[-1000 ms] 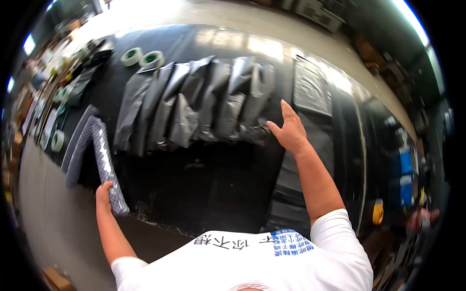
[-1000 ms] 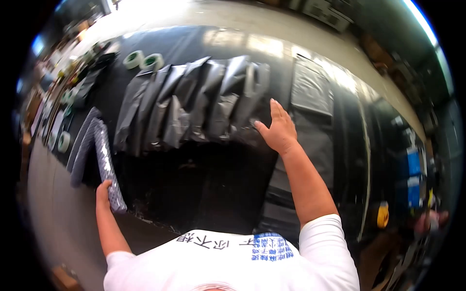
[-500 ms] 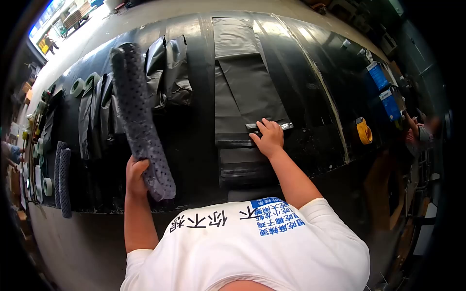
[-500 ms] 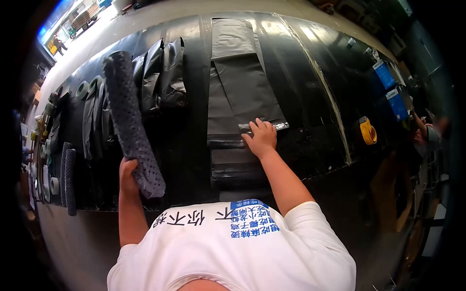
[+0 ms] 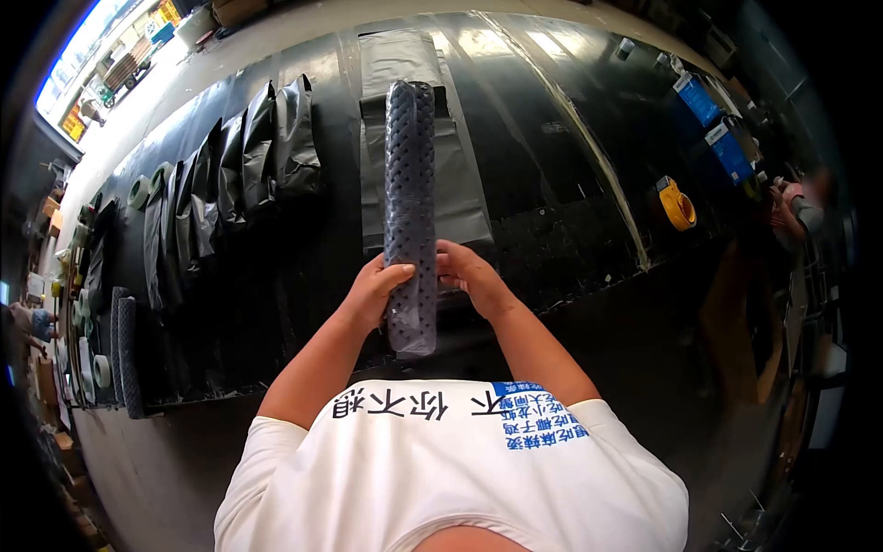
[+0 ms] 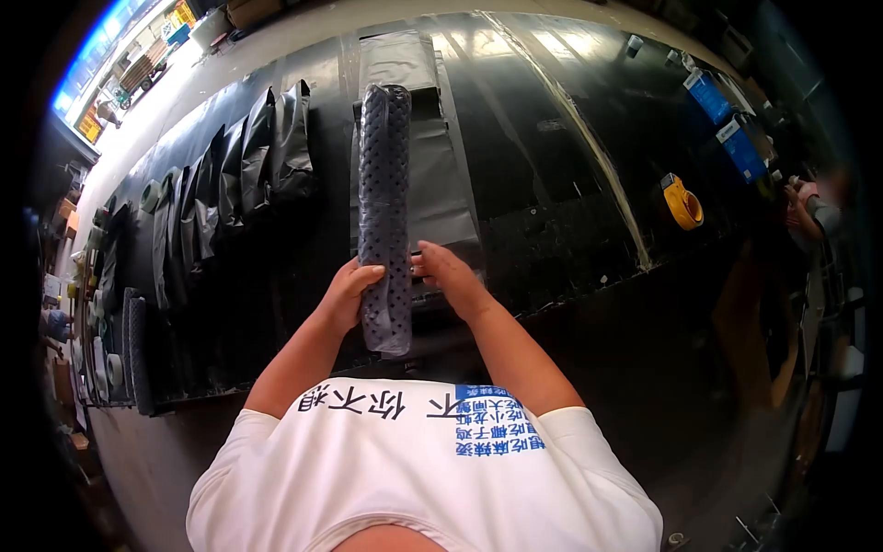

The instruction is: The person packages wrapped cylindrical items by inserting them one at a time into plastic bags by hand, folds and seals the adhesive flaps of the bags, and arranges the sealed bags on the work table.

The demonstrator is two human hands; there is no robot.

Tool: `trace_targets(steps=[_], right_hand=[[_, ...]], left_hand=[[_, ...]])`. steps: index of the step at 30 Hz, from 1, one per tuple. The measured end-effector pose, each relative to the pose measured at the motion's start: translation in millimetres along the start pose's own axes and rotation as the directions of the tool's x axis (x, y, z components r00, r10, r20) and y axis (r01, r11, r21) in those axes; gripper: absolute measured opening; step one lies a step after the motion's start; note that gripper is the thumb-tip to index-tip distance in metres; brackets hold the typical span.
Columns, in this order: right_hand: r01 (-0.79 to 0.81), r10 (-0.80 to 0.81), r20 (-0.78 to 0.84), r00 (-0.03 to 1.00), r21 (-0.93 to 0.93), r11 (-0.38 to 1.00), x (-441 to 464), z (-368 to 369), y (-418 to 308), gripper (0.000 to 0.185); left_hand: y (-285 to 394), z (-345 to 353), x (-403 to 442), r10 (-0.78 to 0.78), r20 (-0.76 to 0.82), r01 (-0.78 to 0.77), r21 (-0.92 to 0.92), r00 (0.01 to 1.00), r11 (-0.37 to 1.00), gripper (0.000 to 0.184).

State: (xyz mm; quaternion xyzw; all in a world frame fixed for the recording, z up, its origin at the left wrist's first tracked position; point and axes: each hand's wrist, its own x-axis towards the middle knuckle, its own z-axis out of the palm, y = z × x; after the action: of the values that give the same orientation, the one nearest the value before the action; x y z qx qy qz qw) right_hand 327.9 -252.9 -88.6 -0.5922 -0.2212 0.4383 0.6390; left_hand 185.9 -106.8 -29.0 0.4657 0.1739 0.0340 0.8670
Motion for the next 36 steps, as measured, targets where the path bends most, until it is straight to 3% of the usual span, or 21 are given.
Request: trace_targets(steps=[1, 3, 4, 6, 7, 8, 9, 10, 12, 13, 15, 19, 22, 25, 27, 29, 30, 32, 34, 35, 36], right_hand=[[-0.065, 0.099, -0.057, 0.993, 0.433, 0.899, -12, -4, -7, 0.057], [-0.115, 0.097, 0.072, 0.993, 0.318, 0.941, -25, -15, -18, 0.057], [-0.131, 0.099, 0.138, 0.986, 0.25, 0.959, -29, -21, -27, 0.057], [-0.198, 0.179, 0.095, 0.979, 0.247, 0.949, -41, -30, -32, 0.052], [-0.227, 0.217, 0.071, 0.974, 0.215, 0.95, -43, -37, -28, 0.056], [-0.26, 0.255, 0.046, 0.966, 0.187, 0.947, -47, -39, -24, 0.059], [-0.224, 0.224, -0.112, 0.968, 0.012, 0.974, -52, -37, -21, 0.069], [-0.228, 0.219, -0.142, 0.965, -0.056, 0.972, -57, -37, -18, 0.072], [-0.228, 0.191, -0.193, 0.963, -0.198, 0.953, -64, -41, -16, 0.08], [-0.215, 0.19, -0.163, 0.968, -0.148, 0.965, -67, -47, -13, 0.085], [-0.207, 0.155, -0.218, 0.963, -0.239, 0.949, -83, -58, -8, 0.088], [-0.219, 0.099, -0.301, 0.948, -0.397, 0.892, -118, -62, -20, 0.096], [-0.157, 0.019, -0.273, 0.962, -0.491, 0.857, -136, -65, -19, 0.097], [-0.147, -0.042, -0.249, 0.968, -0.693, 0.706, -142, -64, -20, 0.102], [-0.162, -0.029, -0.229, 0.973, -0.764, 0.625, -143, -56, -31, 0.103], [-0.206, 0.037, -0.228, 0.973, -0.786, 0.583, -137, -46, -45, 0.103], [-0.243, 0.083, -0.237, 0.968, -0.804, 0.542, -134, -43, -51, 0.102], [-0.312, 0.175, -0.259, 0.95, -0.835, 0.453, -130, -39, -59, 0.1], [-0.312, 0.217, -0.225, 0.95, -0.713, 0.628, -128, -47, -52, 0.097], [-0.311, 0.236, -0.203, 0.95, -0.638, 0.705, -127, -50, -50, 0.096], [-0.329, 0.298, -0.14, 0.944, -0.427, 0.842, -124, -51, -52, 0.094]], left_hand=[[-17, 2, 10, -0.018, 0.016, 0.015, 0.172, 1.0, 0.985, 0.052], [-34, 13, 25, -0.099, 0.12, 0.012, 0.573, 0.988, 0.819, 0.055], [-32, 14, 34, -0.161, 0.077, 0.052, 0.74, 0.984, 0.67, 0.054], [3, 22, 39, -0.305, -0.066, 0.173, 0.924, 0.95, 0.341, 0.051], [18, 21, 40, -0.102, -0.034, 0.061, 0.959, 0.994, 0.278, 0.046], [30, 19, 52, 0.004, -0.088, 0.085, 0.973, 0.996, 0.213, 0.039], [27, 4, 68, 0.217, -0.047, 0.026, 0.995, 0.975, 0.098, 0.035], [18, -13, 88, 0.326, 0.041, -0.037, 0.999, 0.944, -0.019, 0.038], [-6, -35, 120, 0.388, 0.212, -0.138, 0.968, 0.897, -0.21, 0.033], [-8, -35, 125, 0.34, 0.185, -0.1, 0.962, 0.922, -0.255, 0.03], [-16, -31, 132, 0.242, 0.118, -0.027, 0.936, 0.963, -0.35, 0.025], [-18, -32, 139, 0.123, 0.13, -0.059, 0.884, 0.984, -0.464, 0.026], [-18, -43, 147, 0.176, 0.11, -0.033, 0.919, 0.978, -0.393, 0.019], [-17, -53, 154, 0.331, 0.11, -0.063, 0.987, 0.937, -0.15, 0.017], [-11, -65, 165, 0.249, -0.073, 0.019, 0.977, 0.966, 0.213, 0.02], [-7, -76, 173, 0.125, -0.185, 0.076, 0.803, 0.975, 0.591, 0.026], [-4, -77, 173, 0.054, -0.18, 0.096, 0.727, 0.982, 0.68, 0.024], [-9, -73, 168, 0.186, -0.216, 0.04, 0.749, 0.958, 0.661, 0.019], [-5, -44, 140, 0.531, 0.091, -0.267, 0.927, 0.842, 0.264, 0.016], [-5, -31, 126, 0.629, 0.276, -0.367, 0.93, 0.726, 0.016, 0.014], [-8, -26, 119, 0.584, 0.484, -0.489, 0.857, 0.652, -0.165, 0.019]])
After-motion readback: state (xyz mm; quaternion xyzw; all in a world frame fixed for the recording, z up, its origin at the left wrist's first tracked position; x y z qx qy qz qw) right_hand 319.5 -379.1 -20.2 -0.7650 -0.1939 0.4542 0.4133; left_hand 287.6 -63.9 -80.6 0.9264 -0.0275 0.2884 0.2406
